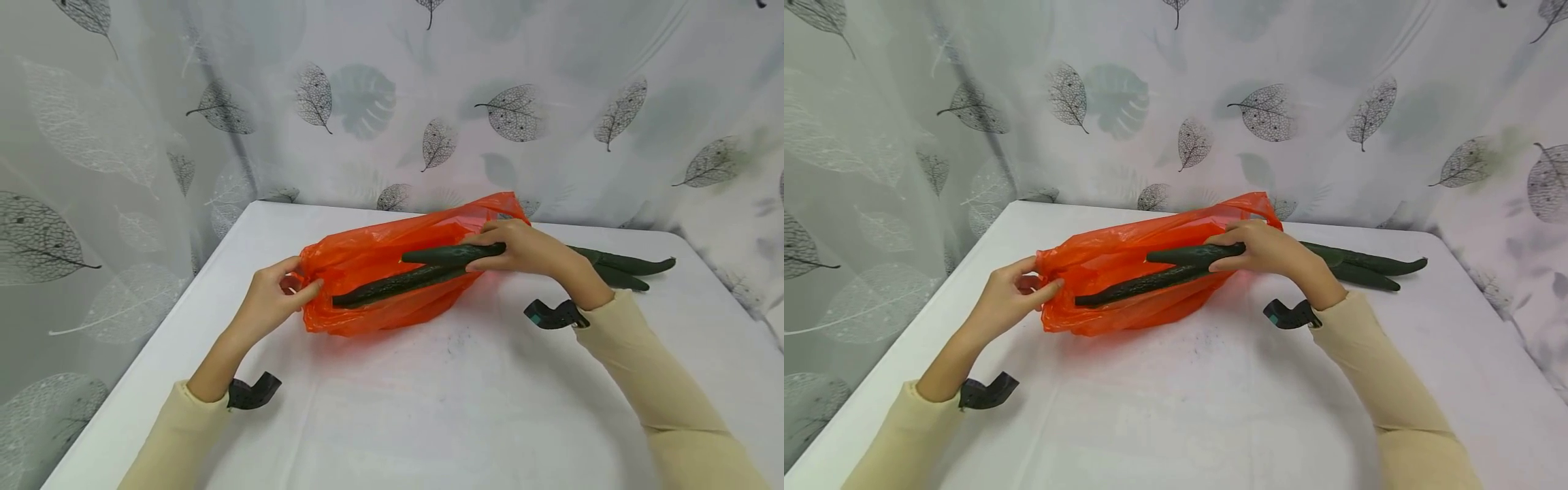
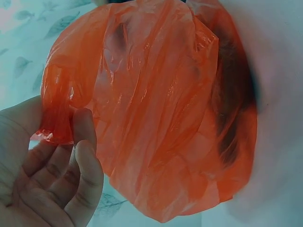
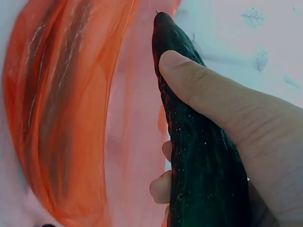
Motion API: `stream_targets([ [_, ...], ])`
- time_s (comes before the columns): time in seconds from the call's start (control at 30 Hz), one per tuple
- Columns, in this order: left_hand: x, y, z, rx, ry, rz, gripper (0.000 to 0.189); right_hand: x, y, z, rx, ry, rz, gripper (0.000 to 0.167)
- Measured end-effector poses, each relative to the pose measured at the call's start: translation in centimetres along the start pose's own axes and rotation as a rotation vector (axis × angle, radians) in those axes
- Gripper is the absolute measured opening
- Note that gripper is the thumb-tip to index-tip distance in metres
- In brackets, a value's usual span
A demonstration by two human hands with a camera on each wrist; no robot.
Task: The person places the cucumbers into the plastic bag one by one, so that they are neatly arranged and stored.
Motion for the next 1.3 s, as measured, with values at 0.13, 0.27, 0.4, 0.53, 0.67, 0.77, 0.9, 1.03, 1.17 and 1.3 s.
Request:
stream_targets([
  [0.13,0.1,0.1,-0.1,-0.002,0.009,0.013,0.02,0.1,-1.0,0.6,-0.007,0.007,0.019,0.049],
  [0.27,0.1,0.2,-0.1,-0.01,0.012,0.018,0.02,0.3,-2.0,1.2,-0.027,0.029,0.033,0.051],
  [0.4,0.1,0.3,-0.1,-0.003,0.015,0.021,0.021,0.6,-3.2,1.7,-0.057,0.051,0.046,0.052],
  [0.53,0.1,0.2,-0.1,0.006,0.012,0.025,0.023,0.9,-4.2,2.2,-0.06,0.037,0.074,0.055],
  [0.67,0.0,0.1,-0.1,0.014,0.006,0.023,0.023,1.2,-5.0,2.7,-0.095,0.039,0.06,0.055],
  [0.77,0.0,0.1,0.0,0.021,0.0,0.023,0.022,1.5,-5.7,3.2,-0.142,0.054,0.042,0.053],
  [0.9,0.0,0.1,0.0,0.029,-0.004,0.026,0.023,1.9,-6.4,3.8,-0.173,0.056,0.046,0.052],
  [1.03,0.0,0.0,-0.1,0.031,-0.001,0.03,0.024,2.3,-7.2,4.3,-0.169,0.062,0.061,0.051],
  [1.17,0.1,0.0,-0.1,0.033,0.001,0.032,0.025,2.9,-8.2,4.8,-0.185,0.051,0.077,0.05],
  [1.3,0.2,-0.1,0.0,0.037,0.001,0.027,0.023,3.6,-9.0,5.2,-0.203,0.052,0.1,0.048],
])
Point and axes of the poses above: each hand's wrist, its own y-axis away from the middle knuckle, its own x-axis out of the palm, z = x × y, the point moved 2 cm from there along -y, towards the middle knuckle, and after that the axes turned 14 degrees about y, right-handed, at the moved point
